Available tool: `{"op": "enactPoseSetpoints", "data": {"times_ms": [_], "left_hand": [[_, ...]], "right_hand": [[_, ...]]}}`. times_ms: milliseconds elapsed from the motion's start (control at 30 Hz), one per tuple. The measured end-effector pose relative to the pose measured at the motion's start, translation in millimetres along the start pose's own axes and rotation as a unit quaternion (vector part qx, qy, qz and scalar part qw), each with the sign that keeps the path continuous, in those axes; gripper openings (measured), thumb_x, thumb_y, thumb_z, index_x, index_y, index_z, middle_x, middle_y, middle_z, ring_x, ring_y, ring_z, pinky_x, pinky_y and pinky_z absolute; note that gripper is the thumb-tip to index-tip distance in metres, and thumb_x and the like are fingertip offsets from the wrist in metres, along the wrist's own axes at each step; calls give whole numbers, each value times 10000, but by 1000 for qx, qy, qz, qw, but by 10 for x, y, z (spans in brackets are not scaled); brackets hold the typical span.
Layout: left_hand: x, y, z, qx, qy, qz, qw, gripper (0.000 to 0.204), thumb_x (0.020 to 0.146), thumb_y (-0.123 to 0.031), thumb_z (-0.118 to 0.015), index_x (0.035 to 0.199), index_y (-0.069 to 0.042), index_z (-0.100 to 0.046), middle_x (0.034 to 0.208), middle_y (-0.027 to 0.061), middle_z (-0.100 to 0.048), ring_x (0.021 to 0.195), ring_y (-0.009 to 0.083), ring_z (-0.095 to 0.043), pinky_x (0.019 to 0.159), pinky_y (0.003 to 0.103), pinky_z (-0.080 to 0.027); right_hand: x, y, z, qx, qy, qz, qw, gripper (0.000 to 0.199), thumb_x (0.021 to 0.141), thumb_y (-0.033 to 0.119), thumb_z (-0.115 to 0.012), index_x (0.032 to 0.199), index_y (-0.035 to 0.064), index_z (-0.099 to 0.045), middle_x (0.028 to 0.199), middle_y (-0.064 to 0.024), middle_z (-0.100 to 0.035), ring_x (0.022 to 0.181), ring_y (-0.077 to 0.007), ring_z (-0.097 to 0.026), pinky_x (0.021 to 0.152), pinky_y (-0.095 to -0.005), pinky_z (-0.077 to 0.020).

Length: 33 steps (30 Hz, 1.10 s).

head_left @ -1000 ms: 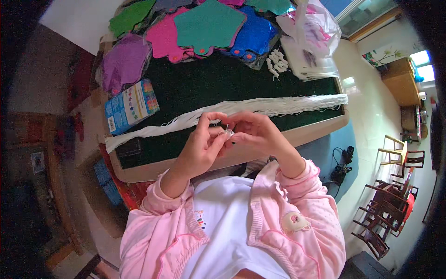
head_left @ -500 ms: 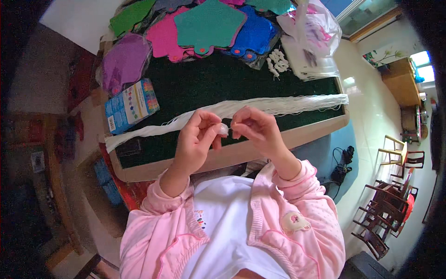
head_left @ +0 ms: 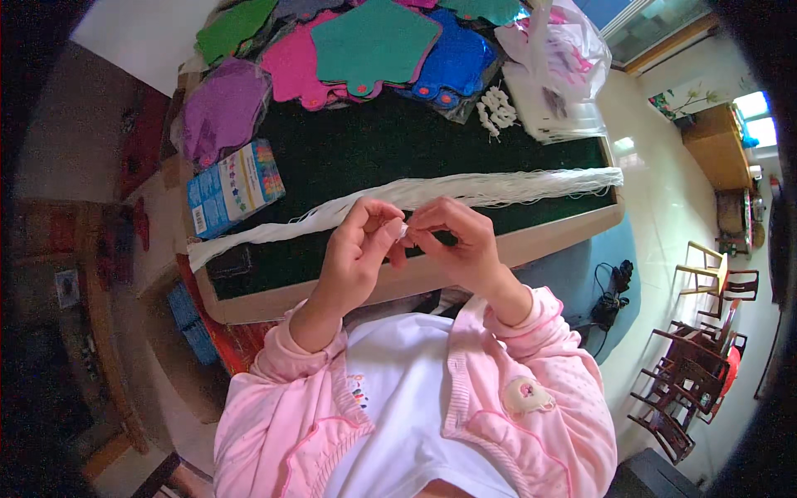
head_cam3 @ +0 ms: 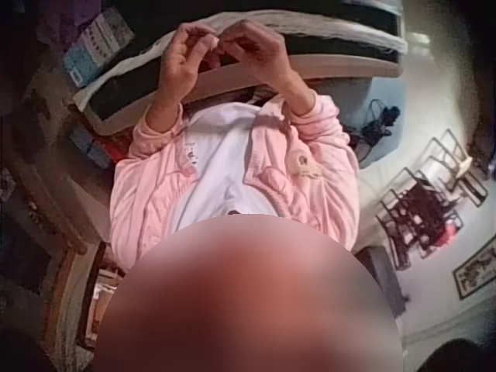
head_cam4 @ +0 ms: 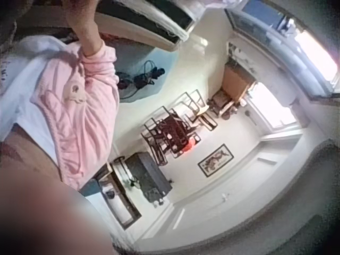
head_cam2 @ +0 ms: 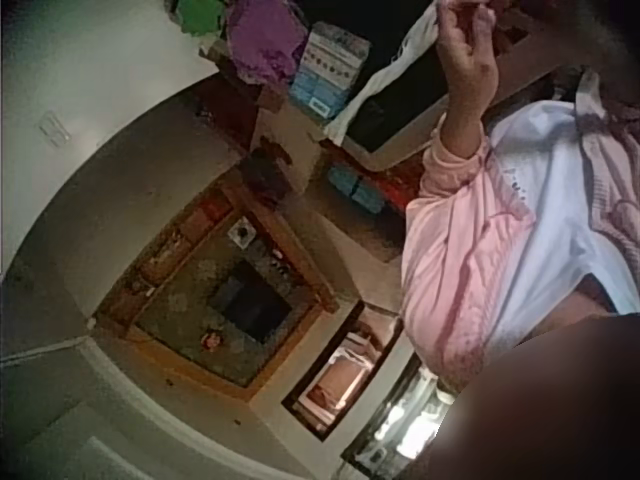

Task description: Organizing and bundling strands of white yarn or thread on a table.

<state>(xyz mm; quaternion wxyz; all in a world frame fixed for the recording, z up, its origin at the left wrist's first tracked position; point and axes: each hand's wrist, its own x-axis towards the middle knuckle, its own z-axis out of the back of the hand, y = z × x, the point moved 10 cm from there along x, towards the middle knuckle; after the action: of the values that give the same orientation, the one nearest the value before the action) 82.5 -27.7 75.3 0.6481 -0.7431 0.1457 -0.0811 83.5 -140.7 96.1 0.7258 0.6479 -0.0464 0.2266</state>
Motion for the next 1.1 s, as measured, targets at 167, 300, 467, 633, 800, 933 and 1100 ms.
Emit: {"op": "enactPoseSetpoints", "data": {"times_ms": [167, 300, 467, 633, 800, 933, 1100], "left_hand": [[-13, 50, 15, -44, -7, 30, 999, 174, 956, -182, -416, 1013, -27, -471, 821, 51, -548, 632, 102, -559, 521, 221, -476], [-8, 22, -14, -35, -11, 26, 999, 190, 961, -196, -403, 1022, -30, -472, 829, 48, -549, 656, 108, -573, 527, 231, -487], [-2, 43, -10, -33, -10, 23, 999, 187, 961, -194, -413, 1010, -27, -481, 815, 44, -556, 640, 89, -566, 531, 214, -476], [-4, -1, 26, -33, -40, -8, 999, 165, 950, -175, -447, 995, -22, -489, 767, 33, -558, 611, 70, -558, 522, 187, -454], [8, 83, 41, -44, -22, 68, 996, 141, 933, -148, -478, 1006, -27, -479, 782, 36, -560, 578, 68, -540, 500, 177, -434], [14, 83, 55, -77, -40, 38, 995, 142, 932, -140, -475, 1025, -33, -467, 788, 38, -560, 566, 64, -524, 494, 181, -433], [20, 92, 53, -88, -46, 43, 994, 144, 926, -126, -484, 1033, -31, -471, 797, 48, -564, 589, 62, -529, 502, 181, -432]], "right_hand": [[24, 64, -2, 65, -6, -35, 997, 70, 784, -34, -614, 829, -22, -562, 882, -96, -590, 766, -144, -621, 611, -234, -512], [23, 49, -20, 76, 16, -42, 996, 67, 787, -32, -612, 829, -24, -561, 868, -99, -593, 755, -132, -620, 597, -229, -512], [40, 239, 17, -63, 17, 76, 995, 151, 703, -100, -638, 822, -15, -598, 839, -120, -616, 749, -194, -638, 615, -255, -515], [53, 345, 4, -109, 9, 104, 988, 163, 686, -79, -659, 815, 2, -602, 827, -120, -623, 737, -218, -639, 611, -274, -506], [64, 284, -57, -65, 55, 68, 994, 156, 686, -71, -665, 807, 7, -602, 833, -121, -624, 742, -220, -640, 620, -277, -506], [72, 270, -29, -85, 48, 77, 992, 146, 693, -66, -663, 801, 11, -603, 827, -114, -626, 741, -216, -640, 615, -273, -505], [84, 274, -12, -100, 53, 90, 989, 152, 695, -65, -662, 811, 14, -603, 827, -112, -626, 740, -213, -641, 607, -270, -504]]}}
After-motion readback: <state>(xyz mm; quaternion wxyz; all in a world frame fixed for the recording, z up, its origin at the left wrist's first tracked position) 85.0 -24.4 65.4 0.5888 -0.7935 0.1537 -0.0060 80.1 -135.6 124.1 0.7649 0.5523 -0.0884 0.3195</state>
